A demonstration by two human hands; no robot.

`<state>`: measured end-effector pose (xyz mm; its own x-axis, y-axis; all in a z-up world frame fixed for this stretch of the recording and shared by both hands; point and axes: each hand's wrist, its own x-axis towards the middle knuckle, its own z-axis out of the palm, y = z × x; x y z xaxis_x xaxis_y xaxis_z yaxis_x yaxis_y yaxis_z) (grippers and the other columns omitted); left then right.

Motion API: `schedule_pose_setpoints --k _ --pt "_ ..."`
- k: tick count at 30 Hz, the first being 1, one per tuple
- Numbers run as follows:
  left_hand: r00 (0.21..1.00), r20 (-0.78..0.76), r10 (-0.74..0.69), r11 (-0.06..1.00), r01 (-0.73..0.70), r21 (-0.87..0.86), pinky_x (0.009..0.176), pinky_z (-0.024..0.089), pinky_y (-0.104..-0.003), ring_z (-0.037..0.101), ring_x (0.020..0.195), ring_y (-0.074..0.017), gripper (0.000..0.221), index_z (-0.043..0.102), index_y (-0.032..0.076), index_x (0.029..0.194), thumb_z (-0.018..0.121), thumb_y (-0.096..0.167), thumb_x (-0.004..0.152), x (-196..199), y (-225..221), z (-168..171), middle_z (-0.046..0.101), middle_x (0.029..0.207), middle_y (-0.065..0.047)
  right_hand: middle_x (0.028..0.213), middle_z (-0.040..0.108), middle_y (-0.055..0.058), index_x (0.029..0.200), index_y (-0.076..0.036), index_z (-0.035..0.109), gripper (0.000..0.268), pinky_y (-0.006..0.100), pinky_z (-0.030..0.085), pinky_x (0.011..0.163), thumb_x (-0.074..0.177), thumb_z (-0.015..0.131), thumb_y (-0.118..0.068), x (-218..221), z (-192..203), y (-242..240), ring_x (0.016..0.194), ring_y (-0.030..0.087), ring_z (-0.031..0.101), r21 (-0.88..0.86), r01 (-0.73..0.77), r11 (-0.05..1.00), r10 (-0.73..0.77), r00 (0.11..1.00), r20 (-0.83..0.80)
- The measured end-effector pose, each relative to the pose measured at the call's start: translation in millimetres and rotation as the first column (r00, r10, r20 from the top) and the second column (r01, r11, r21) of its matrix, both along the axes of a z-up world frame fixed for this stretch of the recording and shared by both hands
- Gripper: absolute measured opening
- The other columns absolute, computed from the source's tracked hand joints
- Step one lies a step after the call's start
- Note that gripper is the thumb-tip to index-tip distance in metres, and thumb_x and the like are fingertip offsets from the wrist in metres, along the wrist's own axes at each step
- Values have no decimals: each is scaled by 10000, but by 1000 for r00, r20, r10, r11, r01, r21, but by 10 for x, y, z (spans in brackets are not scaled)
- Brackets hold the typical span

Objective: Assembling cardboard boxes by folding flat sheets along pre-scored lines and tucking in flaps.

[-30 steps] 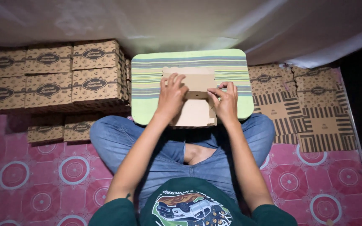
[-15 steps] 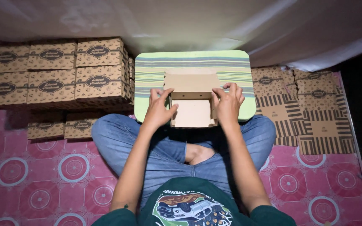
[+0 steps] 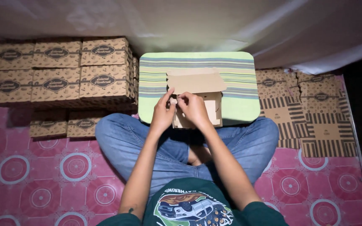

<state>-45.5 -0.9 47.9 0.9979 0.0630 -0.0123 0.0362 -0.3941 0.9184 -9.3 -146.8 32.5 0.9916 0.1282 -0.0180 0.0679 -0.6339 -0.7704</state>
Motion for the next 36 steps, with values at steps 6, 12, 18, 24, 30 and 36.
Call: schedule_pose_setpoints --k 6,12,18,24,30,36 --pt "976 -133 174 954 -200 -221 923 601 -400 737 1016 -294 628 465 245 1542 584 82 947 19 -93 -264 724 1141 -166 894 782 106 1052 -180 798 167 419 602 773 914 717 -224 -82 77 -72 894 331 753 69 27 997 -28 999 19" --pt "971 -128 202 932 -231 -280 768 641 -310 770 841 -206 575 540 265 1477 661 111 936 71 -108 -494 759 1060 -57 966 779 136 1090 -147 800 187 452 598 813 941 700 -201 -178 151 -108 942 352 739 147 16 989 -17 1000 5" --pt "974 -127 187 913 -220 -343 726 638 -291 745 793 -163 547 564 211 1455 672 81 936 144 -93 -738 755 1007 -52 988 781 143 1143 -132 785 219 428 602 814 975 670 -212 -198 87 -103 950 300 747 284 75 956 -43 992 -120" --pt "947 -233 220 954 -259 -151 837 604 -350 764 896 -188 473 638 174 1353 746 213 894 91 -70 -430 789 1024 -21 1048 772 155 1207 -94 743 291 350 625 707 946 715 -220 -97 -255 -120 891 222 745 396 94 914 6 970 -245" --pt "925 -293 242 965 -261 -27 865 571 -313 749 930 -84 245 766 331 1122 750 355 878 132 -48 -514 791 959 145 1066 754 177 1213 -7 718 372 298 633 677 889 781 -179 -45 -161 -90 848 184 706 436 147 888 -5 950 -311" --pt "926 -264 271 945 -308 -110 895 567 -351 747 994 -161 224 780 236 1136 708 296 932 90 -111 -336 796 1044 7 996 760 158 1155 -9 745 315 309 622 663 893 766 -183 -65 -60 -123 817 174 684 448 177 876 1 930 -369"
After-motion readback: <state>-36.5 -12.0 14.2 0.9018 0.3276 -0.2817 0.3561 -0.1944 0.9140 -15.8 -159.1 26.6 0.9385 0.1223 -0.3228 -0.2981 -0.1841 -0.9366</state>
